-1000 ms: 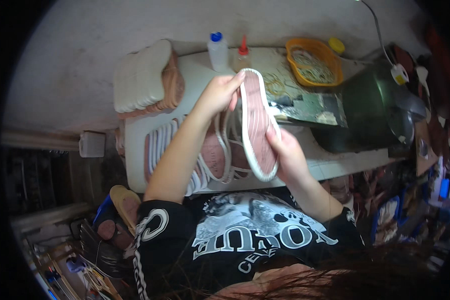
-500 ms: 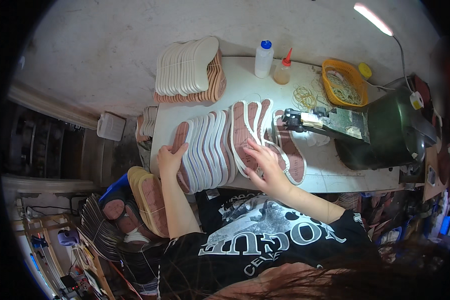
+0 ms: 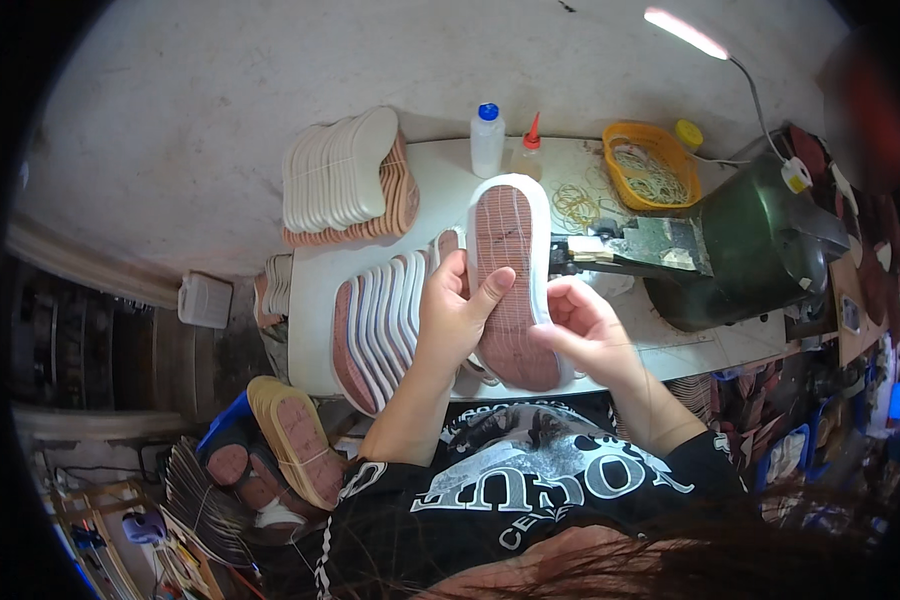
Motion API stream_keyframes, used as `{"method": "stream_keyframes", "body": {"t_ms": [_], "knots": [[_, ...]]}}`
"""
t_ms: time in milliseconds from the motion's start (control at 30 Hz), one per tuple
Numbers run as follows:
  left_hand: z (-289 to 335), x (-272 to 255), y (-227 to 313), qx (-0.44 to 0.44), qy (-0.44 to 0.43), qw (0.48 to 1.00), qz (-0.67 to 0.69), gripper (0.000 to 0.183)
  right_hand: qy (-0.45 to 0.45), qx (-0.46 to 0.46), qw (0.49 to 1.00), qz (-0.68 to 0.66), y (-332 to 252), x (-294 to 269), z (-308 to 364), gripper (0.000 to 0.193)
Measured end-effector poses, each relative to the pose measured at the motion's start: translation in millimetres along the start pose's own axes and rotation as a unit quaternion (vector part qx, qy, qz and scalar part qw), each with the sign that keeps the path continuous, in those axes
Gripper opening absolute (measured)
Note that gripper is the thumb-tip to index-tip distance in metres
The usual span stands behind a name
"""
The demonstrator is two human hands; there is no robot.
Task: Inspecting and sorting various shoe insoles and soles on a workbench in a footwear factory.
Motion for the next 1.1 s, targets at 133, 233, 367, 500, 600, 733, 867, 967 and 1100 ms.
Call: {"method": "stream_keyframes", "body": {"t_ms": [133,233,367,500,600,733,867,967,1100], "knots": [[-1.7,51.3,-17.4,-0.078,-0.115,0.976,0.168,0.038,-0.015,0.159,0.916,-0.367,29.0,-16.3,18.3,0.056],[0.6,72.2,-23.3,-0.049,-0.132,0.988,0.06,0.034,-0.037,0.114,0.942,-0.314,32.2,-14.9,16.0,0.074],[3.1,64.8,-11.4,0.015,-0.075,0.997,0.001,0.03,-0.123,0.209,0.967,-0.078,45.0,-46.3,24.8,0.035],[-16.6,48.7,-14.7,0.068,0.033,0.971,-0.226,0.034,-0.082,0.081,0.983,0.145,12.2,-64.3,-2.9,0.023],[-25.7,58.8,-7.1,0.07,0.015,0.997,-0.023,0.038,-0.06,0.147,0.974,0.16,13.3,-69.2,1.3,0.025],[-54.0,60.8,-15.2,0.021,0.015,0.996,-0.088,0.041,-0.009,0.076,0.986,0.147,12.5,-70.4,-12.9,0.03],[-76.0,47.3,-22.2,-0.005,0.044,0.998,-0.055,0.038,0.004,0.113,0.988,0.105,22.8,-79.9,0.8,0.026],[-91.7,44.1,-13.0,0.07,0.091,0.926,-0.359,0.044,0.053,0.117,0.987,0.098,23.5,-80.1,11.3,0.029],[-108.4,59.4,-22.2,0.06,0.079,0.919,-0.382,0.049,0.127,0.058,0.989,0.051,17.5,-98.1,15.1,0.028]]}}
Point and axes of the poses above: each hand's wrist, its own z-axis away from the middle knuckle, its own x-axis out of the palm, y = z × x, the point moved 10 cm from there along -z, towards the middle knuckle, and after that the axes turned 8 degrees about -x, right-handed, at the moved point
